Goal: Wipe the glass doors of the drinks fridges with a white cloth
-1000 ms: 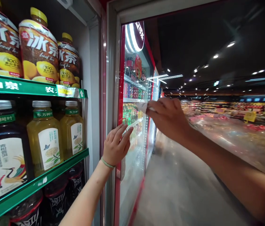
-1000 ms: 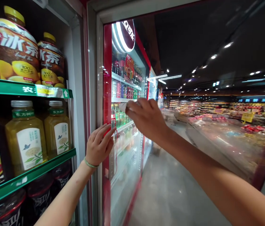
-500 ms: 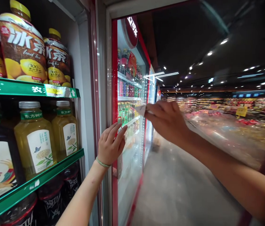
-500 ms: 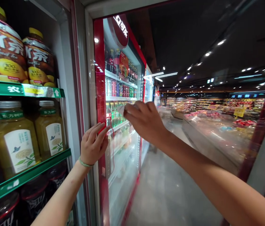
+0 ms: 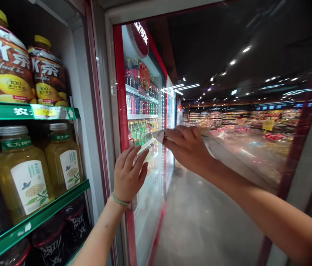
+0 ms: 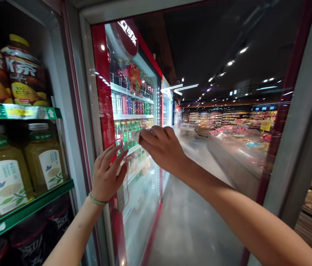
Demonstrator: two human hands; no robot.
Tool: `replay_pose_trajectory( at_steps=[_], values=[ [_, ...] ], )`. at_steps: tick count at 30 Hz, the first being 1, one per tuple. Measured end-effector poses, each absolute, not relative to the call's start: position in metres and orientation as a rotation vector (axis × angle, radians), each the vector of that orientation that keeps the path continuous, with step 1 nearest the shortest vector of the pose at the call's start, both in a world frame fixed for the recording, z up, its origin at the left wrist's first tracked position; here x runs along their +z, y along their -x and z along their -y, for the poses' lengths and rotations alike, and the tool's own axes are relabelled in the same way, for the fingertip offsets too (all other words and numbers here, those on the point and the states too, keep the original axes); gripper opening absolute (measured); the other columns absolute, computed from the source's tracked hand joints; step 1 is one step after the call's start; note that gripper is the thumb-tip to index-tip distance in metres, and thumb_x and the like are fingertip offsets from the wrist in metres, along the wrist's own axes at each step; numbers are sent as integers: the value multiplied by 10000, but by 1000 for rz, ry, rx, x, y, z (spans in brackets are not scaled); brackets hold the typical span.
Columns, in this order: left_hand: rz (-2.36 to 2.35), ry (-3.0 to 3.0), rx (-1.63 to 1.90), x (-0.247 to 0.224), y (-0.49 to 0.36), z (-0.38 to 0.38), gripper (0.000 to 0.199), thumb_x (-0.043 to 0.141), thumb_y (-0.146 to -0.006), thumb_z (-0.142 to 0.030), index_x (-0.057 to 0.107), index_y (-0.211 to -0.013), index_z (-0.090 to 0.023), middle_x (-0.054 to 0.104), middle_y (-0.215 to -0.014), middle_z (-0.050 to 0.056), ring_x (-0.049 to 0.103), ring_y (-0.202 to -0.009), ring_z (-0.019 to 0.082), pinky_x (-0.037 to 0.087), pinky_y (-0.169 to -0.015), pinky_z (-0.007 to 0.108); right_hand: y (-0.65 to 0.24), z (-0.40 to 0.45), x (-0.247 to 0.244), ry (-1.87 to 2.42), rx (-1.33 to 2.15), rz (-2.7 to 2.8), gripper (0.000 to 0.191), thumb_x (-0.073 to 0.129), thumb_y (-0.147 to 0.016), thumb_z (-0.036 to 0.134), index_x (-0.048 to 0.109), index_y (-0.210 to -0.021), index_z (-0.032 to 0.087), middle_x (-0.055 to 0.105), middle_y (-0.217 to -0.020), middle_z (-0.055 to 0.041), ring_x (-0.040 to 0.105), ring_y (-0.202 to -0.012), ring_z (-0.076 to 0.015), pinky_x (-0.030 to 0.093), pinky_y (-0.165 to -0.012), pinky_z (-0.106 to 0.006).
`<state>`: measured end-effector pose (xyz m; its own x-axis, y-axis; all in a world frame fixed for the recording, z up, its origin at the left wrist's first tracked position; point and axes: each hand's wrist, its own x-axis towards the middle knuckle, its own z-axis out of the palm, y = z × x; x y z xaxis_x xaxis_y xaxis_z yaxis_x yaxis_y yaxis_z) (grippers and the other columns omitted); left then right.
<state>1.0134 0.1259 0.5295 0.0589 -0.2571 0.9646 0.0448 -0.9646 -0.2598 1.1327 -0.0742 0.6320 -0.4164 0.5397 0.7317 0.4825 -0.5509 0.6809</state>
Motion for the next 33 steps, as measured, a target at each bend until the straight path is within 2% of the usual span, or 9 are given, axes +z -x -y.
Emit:
replay_pose_trajectory(
  at_steps=[4,8,12,16,20,24,28,33],
  values=[
    [-223,2170,-2014,529,-1020,-110,533,647,-919,-172,546,-1435,-262,637,-1364,112,551,-1339,299,485,-1114,494,-1138,84,630,-1886,2274,-1407,401,611,-868,54,663,-1164,319,670,-1201,-31,460,-1107,-263,267,-828,-392],
    [-247,2189,-2018,531,-1026,-97,532,638,-925,-169,543,-1439,-267,631,-1382,104,543,-1355,292,469,-1134,491,-1139,94,627,-1841,2164,-1426,402,586,-885,73,653,-1186,331,686,-1178,-21,474,-1095,-253,282,-837,-395],
    [-282,2203,-2011,530,-1030,-86,526,636,-921,-160,549,-1432,-250,626,-1392,107,521,-1380,298,452,-1152,498,-1138,102,624,-1896,2289,-1271,421,571,-882,62,653,-1212,310,689,-1184,-45,477,-1085,-266,281,-834,-407],
    [-344,2218,-1988,528,-1035,-76,528,639,-918,-171,551,-1433,-244,623,-1399,105,513,-1391,297,430,-1174,499,-1140,111,622,-1860,2150,-1389,412,583,-883,63,663,-1187,329,694,-1170,-17,495,-1093,-250,300,-845,-396],
    [-327,2234,-1992,528,-1040,-68,515,643,-917,-171,565,-1420,-244,622,-1401,103,508,-1396,303,409,-1184,514,-1141,118,620,-1996,2280,-1250,421,580,-877,54,662,-1207,302,682,-1217,-45,496,-1113,-275,303,-856,-410],
    [-330,2232,-1986,530,-1044,-60,505,650,-915,-171,577,-1409,-242,620,-1408,101,516,-1389,304,379,-1200,524,-1142,121,615,-1872,2213,-1309,368,562,-899,52,683,-1138,304,706,-1155,-13,515,-1070,-242,329,-853,-394],
    [-339,2226,-2005,531,-1050,-51,485,636,-924,-175,586,-1400,-253,622,-1405,96,517,-1389,300,376,-1204,518,-1147,122,615,-1942,2412,-1092,388,547,-897,53,693,-1169,288,708,-1135,-50,522,-1066,-265,339,-827,-408],
    [-378,2256,-1970,531,-1058,-45,498,632,-924,-161,576,-1413,-240,615,-1417,98,495,-1407,296,348,-1227,523,-1156,129,617,-1907,2349,-1179,402,547,-900,61,699,-1186,299,712,-1137,-34,534,-1055,-255,355,-828,-399]
  ],
)
